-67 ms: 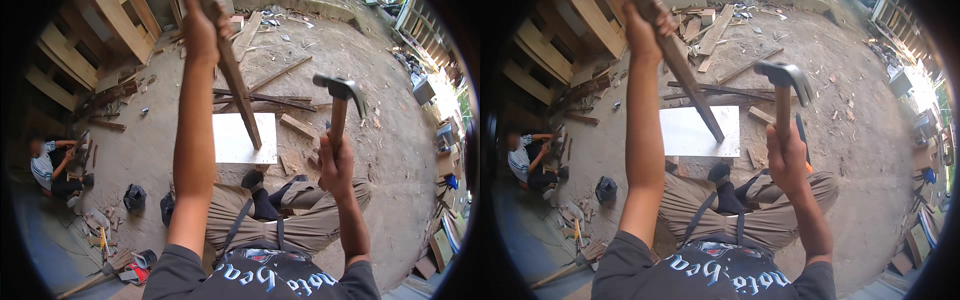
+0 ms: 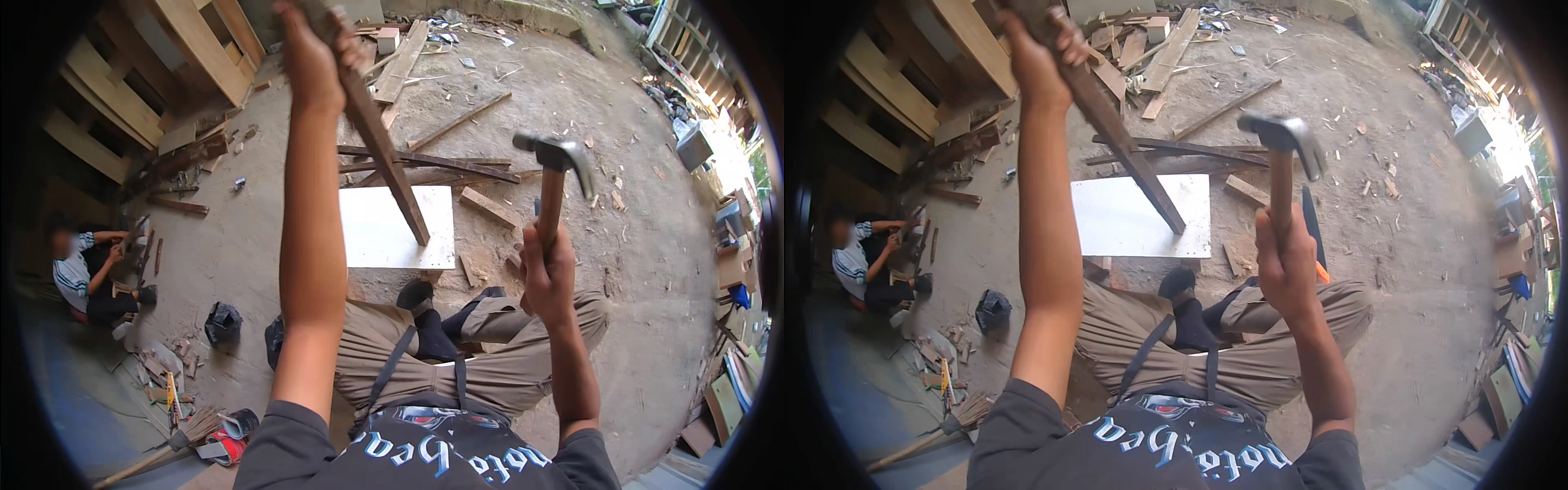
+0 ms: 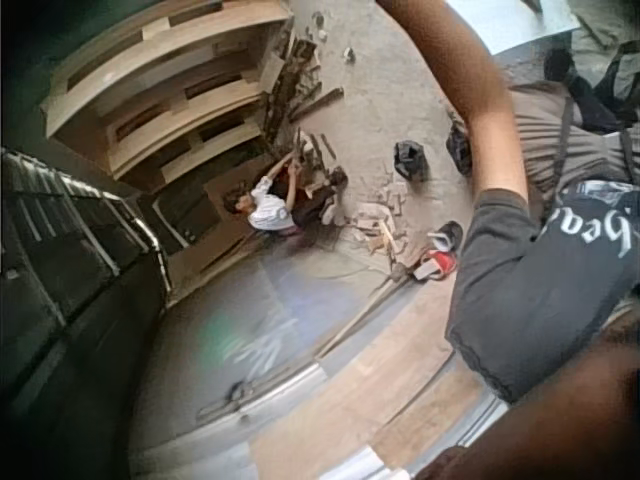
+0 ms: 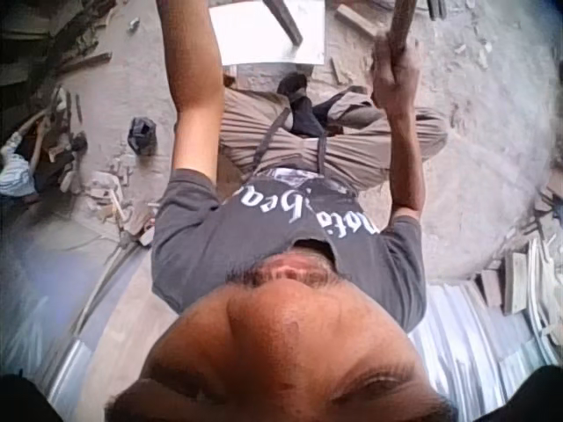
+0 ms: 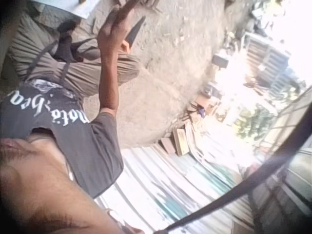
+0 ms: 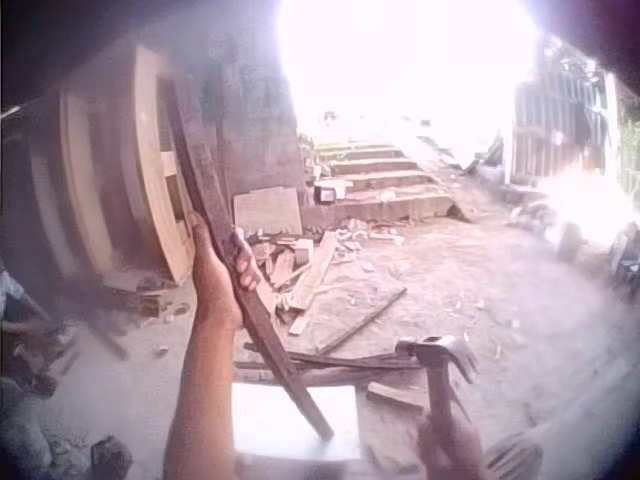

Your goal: The person sits on the ground and uses a hammer to repeatedly strike thin wooden strips, breaking them into smaller pieces. The person handles the strips by hand and uses a hammer to apply force.

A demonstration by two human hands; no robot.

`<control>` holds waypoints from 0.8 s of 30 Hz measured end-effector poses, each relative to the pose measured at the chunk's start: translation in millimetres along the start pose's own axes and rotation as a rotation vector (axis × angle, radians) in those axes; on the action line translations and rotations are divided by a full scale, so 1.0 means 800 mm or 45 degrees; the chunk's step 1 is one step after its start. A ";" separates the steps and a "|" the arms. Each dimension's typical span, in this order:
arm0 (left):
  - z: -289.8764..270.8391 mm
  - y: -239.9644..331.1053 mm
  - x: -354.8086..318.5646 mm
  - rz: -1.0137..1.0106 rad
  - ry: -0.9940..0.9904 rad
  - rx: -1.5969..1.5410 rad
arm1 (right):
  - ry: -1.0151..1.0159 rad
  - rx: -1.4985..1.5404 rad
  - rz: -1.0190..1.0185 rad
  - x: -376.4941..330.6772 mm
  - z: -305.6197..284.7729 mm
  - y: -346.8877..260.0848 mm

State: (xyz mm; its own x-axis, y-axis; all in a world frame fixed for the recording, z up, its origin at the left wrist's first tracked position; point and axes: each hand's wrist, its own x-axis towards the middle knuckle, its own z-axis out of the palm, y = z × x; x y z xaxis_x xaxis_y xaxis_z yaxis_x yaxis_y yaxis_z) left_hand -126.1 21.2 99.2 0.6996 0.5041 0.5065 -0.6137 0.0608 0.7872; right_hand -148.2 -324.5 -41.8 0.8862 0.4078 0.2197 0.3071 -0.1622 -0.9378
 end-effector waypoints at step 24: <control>-0.213 -0.327 -0.332 -0.587 1.321 -0.726 | 0.862 0.545 0.797 0.048 0.081 0.347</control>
State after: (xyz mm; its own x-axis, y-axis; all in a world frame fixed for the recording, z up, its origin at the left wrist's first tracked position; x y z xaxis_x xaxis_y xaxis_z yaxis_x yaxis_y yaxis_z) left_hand -214.0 18.3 -301.7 0.4337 0.7569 -0.4888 -0.6412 0.6404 0.4227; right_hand -51.2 -295.4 -311.0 0.8963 -0.2560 -0.3622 -0.3117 0.2173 -0.9250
